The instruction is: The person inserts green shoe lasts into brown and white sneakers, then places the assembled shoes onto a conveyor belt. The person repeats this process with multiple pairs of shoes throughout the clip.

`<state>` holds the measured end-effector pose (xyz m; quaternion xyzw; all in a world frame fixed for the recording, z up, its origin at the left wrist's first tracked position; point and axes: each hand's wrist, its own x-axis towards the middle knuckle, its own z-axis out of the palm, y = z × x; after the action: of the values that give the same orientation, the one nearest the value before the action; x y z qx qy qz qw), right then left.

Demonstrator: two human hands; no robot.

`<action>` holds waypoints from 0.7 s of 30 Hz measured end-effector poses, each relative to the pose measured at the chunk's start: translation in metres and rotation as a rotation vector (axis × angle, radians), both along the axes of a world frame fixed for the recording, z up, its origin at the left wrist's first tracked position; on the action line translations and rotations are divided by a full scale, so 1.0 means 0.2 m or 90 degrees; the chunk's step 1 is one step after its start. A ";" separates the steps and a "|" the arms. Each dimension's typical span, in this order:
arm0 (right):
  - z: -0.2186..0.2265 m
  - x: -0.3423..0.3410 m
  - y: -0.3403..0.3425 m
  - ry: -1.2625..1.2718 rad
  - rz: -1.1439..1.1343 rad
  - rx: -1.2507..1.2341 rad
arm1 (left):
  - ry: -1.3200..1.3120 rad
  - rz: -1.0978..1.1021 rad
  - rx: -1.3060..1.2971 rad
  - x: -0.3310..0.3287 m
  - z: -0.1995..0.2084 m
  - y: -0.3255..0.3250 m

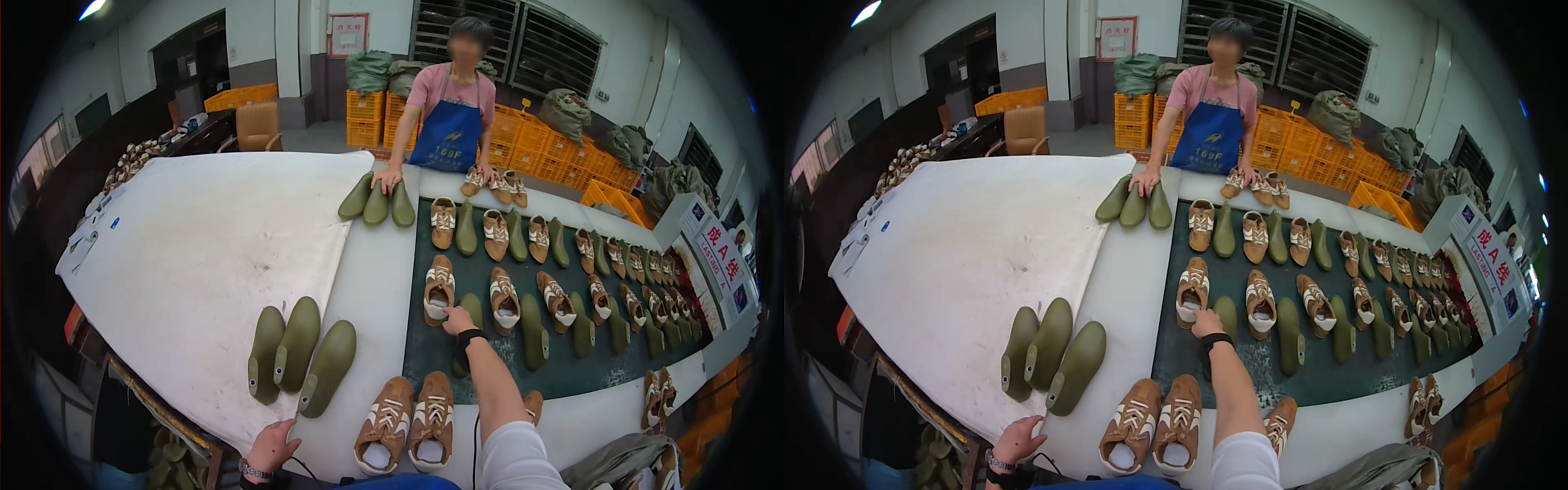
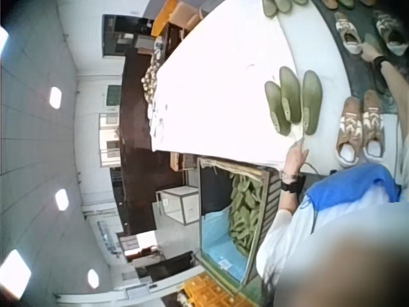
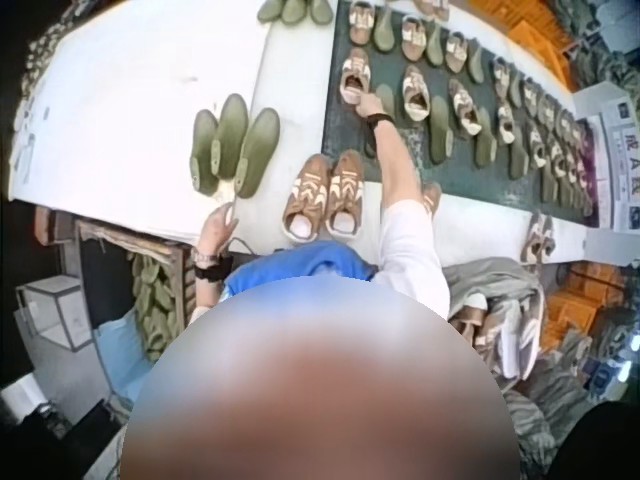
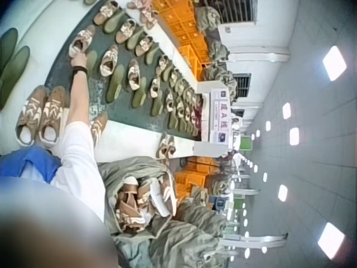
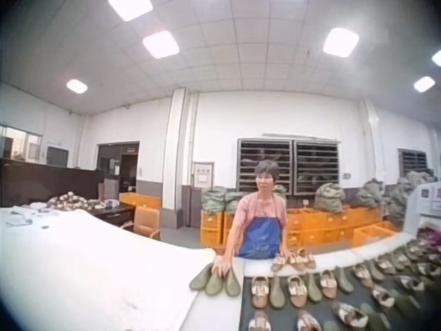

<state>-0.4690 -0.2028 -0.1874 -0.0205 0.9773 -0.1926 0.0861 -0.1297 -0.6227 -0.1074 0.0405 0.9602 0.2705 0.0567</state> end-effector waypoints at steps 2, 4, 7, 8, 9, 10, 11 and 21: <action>0.03 0.11 0.05 -0.001 0.059 -0.036 | -0.005 -0.024 0.000 0.00 -0.01 0.02; 0.12 0.29 0.12 0.077 0.171 -0.092 | 0.001 -0.052 -0.018 -0.03 -0.02 0.06; 0.27 0.65 0.15 0.034 0.263 -0.165 | 0.035 -0.122 -0.009 -0.10 -0.03 0.12; 0.32 0.78 0.11 0.021 0.295 -0.173 | 0.050 -0.133 -0.020 -0.11 -0.03 0.15; 0.37 0.91 0.07 0.022 0.338 -0.159 | 0.055 -0.150 -0.025 -0.11 -0.03 0.18; 0.43 1.02 0.02 -0.052 0.374 -0.151 | 0.094 -0.181 0.016 -0.10 -0.03 0.20; 0.48 1.13 -0.05 -0.072 0.393 -0.138 | 0.067 -0.185 -0.009 -0.08 -0.02 0.22; 0.75 1.71 -0.83 -0.143 0.719 -0.206 | 0.002 0.031 -0.044 0.46 -0.05 0.06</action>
<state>-0.1274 -0.3697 -0.0378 -0.5292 0.7584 -0.2643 0.2736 -0.0371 -0.6099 -0.1169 0.0155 0.9697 0.2387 0.0497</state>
